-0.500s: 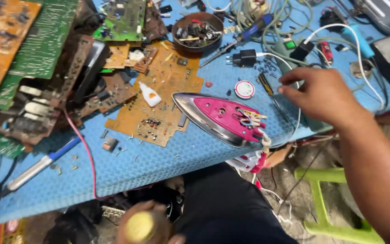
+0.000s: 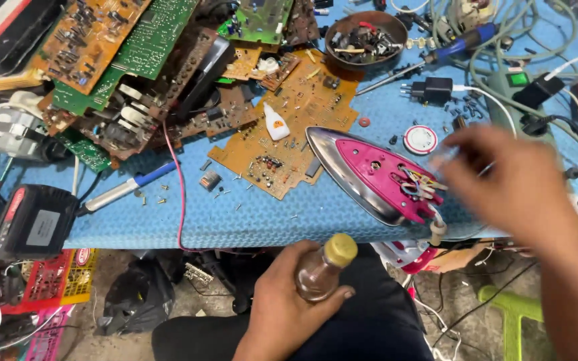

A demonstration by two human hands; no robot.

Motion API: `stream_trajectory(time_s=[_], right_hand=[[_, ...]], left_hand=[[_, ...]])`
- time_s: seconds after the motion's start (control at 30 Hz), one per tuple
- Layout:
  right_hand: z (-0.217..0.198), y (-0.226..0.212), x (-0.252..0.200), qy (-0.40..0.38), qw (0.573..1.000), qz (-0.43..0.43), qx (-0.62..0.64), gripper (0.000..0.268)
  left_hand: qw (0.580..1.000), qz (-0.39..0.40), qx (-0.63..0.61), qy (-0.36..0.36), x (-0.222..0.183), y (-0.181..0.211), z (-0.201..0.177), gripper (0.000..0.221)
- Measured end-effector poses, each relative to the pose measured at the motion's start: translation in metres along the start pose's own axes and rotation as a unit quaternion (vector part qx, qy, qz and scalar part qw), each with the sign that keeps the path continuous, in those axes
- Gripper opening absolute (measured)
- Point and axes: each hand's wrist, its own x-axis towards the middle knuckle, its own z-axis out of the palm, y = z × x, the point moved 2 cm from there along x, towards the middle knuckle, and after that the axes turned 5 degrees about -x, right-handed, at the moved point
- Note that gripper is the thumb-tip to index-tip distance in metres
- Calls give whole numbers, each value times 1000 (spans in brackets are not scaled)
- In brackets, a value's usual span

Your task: Disassembling and reassembling an electric iron for repair and cleaning on a workbench.

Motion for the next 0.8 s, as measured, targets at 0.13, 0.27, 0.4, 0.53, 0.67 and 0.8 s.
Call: stream_trajectory(time_s=[0.13, 0.27, 0.4, 0.53, 0.67, 0.8], right_hand=[[30, -60, -52, -162, 979, -86, 84, 67], [40, -73, -67, -17, 973, -201, 111, 40], [42, -73, -67, -19, 943, -289, 166, 32], [23, -76, -57, -22, 890, -423, 168, 31], [-1, -80, -49, -153, 839, -491, 179, 27], [12, -64, -47, -187, 932, -298, 86, 58]], left_hand=[[996, 78, 28, 31, 1, 2, 19, 67], [987, 93, 113, 63, -5, -1, 30, 61], [981, 151, 93, 75, -7, 0, 32, 55], [989, 147, 0, -14, -4, 5, 22, 54], [991, 115, 0, -64, -5, -4, 25, 61], [991, 117, 53, -42, 1, -6, 21, 67]])
